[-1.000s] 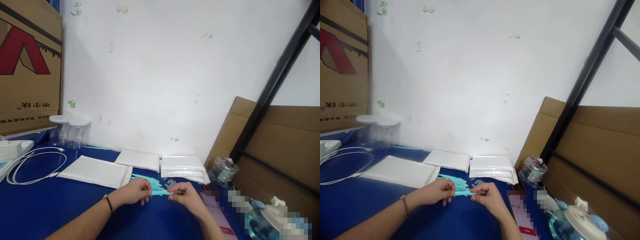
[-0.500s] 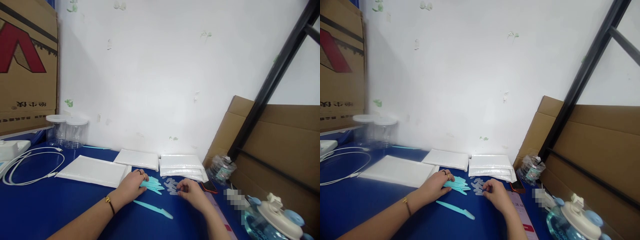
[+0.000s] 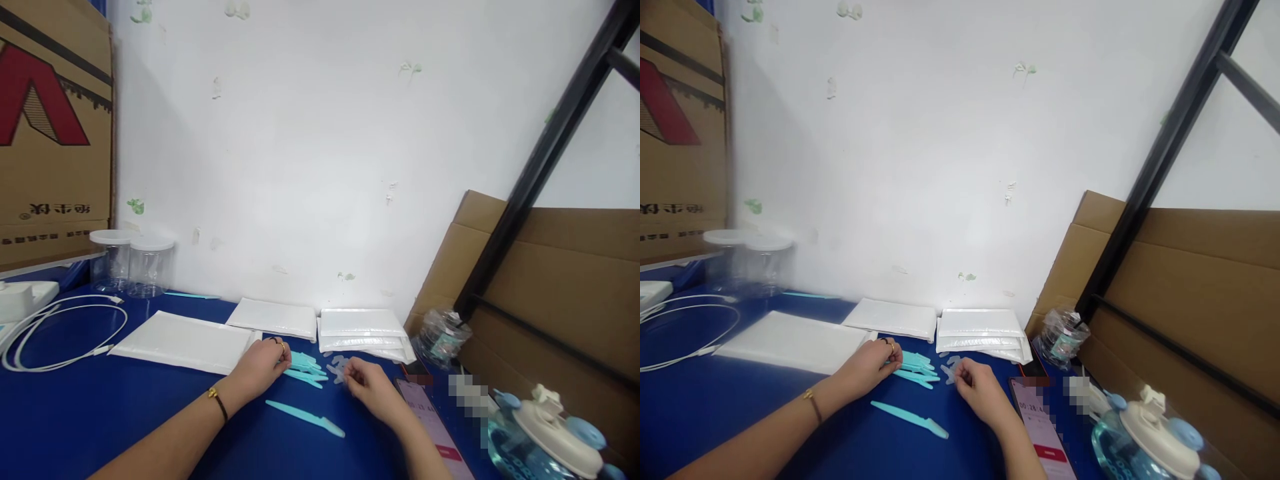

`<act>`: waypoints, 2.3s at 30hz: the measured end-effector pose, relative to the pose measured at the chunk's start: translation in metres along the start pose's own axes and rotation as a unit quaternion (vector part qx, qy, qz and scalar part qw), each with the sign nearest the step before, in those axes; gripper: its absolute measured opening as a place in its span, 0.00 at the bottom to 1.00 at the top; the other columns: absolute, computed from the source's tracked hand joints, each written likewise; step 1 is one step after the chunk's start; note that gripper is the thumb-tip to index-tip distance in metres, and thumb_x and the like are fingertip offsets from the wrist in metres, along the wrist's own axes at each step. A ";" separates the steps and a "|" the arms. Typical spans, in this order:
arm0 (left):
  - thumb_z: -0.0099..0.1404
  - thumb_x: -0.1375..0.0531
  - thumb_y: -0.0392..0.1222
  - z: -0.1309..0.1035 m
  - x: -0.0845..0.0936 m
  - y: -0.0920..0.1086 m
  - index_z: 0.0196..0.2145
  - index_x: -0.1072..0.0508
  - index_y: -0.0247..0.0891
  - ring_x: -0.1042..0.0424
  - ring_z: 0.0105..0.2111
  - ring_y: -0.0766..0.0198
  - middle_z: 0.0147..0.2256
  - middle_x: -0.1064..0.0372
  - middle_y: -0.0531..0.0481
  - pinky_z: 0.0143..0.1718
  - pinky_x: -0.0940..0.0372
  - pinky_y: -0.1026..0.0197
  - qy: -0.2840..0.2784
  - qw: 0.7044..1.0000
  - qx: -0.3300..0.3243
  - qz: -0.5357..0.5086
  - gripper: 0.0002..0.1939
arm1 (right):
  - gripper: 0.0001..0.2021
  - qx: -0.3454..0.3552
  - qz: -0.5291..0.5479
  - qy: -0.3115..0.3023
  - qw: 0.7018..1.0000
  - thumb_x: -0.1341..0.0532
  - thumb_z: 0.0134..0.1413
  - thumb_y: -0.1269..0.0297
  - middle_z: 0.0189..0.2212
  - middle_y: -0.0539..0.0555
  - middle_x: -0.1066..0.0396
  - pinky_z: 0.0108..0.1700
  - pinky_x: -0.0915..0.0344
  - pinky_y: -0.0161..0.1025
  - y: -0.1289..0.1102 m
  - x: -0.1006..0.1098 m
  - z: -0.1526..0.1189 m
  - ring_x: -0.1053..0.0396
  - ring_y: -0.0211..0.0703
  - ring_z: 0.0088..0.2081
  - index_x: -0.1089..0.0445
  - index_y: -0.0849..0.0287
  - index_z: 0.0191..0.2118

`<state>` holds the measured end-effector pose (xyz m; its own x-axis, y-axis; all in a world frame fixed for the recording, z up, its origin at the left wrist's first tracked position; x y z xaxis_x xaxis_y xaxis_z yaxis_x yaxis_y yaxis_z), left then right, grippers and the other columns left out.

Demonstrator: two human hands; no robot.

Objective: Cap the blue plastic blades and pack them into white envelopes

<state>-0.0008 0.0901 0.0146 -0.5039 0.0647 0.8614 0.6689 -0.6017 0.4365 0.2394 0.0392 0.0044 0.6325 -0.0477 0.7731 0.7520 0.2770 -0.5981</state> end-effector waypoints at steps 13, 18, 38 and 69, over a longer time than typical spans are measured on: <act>0.60 0.50 0.40 -0.002 0.000 0.009 0.29 0.31 0.39 0.33 0.32 0.64 0.31 0.30 0.51 0.32 0.43 0.65 -0.022 0.997 0.006 -0.077 0.09 | 0.07 0.012 0.084 0.002 0.996 0.44 0.55 0.63 0.23 0.48 0.36 0.27 0.46 0.31 -0.014 -0.001 -0.001 0.40 0.36 0.26 0.33 0.59 0.30; 0.59 0.48 0.41 -0.002 -0.005 0.010 0.30 0.29 0.39 0.34 0.31 0.64 0.31 0.30 0.51 0.32 0.43 0.65 -0.023 0.997 -0.010 -0.073 0.08 | 0.06 0.016 0.104 -0.017 0.994 0.44 0.54 0.65 0.23 0.47 0.37 0.27 0.45 0.30 -0.023 -0.006 -0.001 0.39 0.35 0.26 0.33 0.59 0.30; 0.58 0.42 0.42 -0.003 -0.002 0.003 0.35 0.26 0.43 0.33 0.39 0.59 0.38 0.30 0.51 0.40 0.44 0.61 -0.018 0.998 -0.028 0.047 0.07 | 0.09 0.009 -0.066 0.013 0.998 0.42 0.47 0.73 0.30 0.50 0.34 0.32 0.42 0.33 0.000 0.007 0.000 0.37 0.38 0.28 0.28 0.56 0.35; 0.60 0.46 0.41 -0.006 -0.003 0.019 0.30 0.25 0.42 0.31 0.33 0.63 0.32 0.26 0.52 0.34 0.44 0.65 -0.055 0.996 -0.063 -0.025 0.10 | 0.06 0.012 0.013 -0.064 0.998 0.41 0.50 0.64 0.27 0.50 0.30 0.28 0.43 0.32 -0.023 -0.002 -0.007 0.37 0.38 0.27 0.27 0.58 0.30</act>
<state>0.0105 0.0733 0.0188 -0.4667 0.1802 0.8658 0.5672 -0.6902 0.4494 0.2226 0.0261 0.0153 0.6220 0.0816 0.7788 0.7299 0.2995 -0.6144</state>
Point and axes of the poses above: each hand's wrist, its own z-axis towards the middle knuckle, its own x-axis out of the back of the hand, y = z × x, the point moved 4 cm from there along z, towards the middle knuckle
